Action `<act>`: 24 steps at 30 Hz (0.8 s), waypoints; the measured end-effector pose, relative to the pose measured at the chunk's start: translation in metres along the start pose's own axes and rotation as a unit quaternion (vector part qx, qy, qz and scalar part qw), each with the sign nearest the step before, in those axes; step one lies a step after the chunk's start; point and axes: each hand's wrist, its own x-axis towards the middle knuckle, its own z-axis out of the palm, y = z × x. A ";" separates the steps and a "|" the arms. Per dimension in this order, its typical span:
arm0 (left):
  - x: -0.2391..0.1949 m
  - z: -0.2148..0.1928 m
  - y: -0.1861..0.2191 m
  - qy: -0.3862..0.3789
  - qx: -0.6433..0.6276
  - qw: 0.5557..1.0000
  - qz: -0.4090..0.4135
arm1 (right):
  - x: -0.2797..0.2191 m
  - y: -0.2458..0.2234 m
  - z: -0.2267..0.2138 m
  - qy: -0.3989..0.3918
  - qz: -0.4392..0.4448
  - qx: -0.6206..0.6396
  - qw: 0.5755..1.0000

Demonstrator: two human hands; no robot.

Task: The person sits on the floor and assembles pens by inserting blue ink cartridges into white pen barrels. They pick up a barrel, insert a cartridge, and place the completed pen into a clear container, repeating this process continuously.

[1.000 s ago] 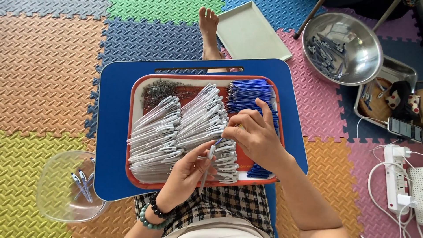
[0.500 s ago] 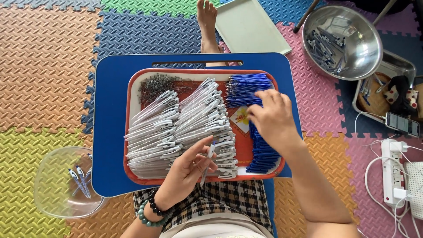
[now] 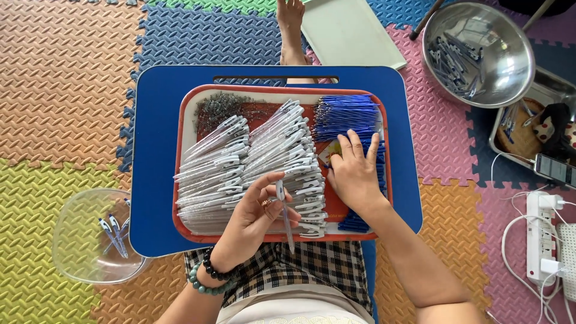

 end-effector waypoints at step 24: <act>0.033 -0.032 0.006 0.147 0.069 0.986 0.032 | -0.033 0.001 -0.040 0.090 0.066 0.053 0.992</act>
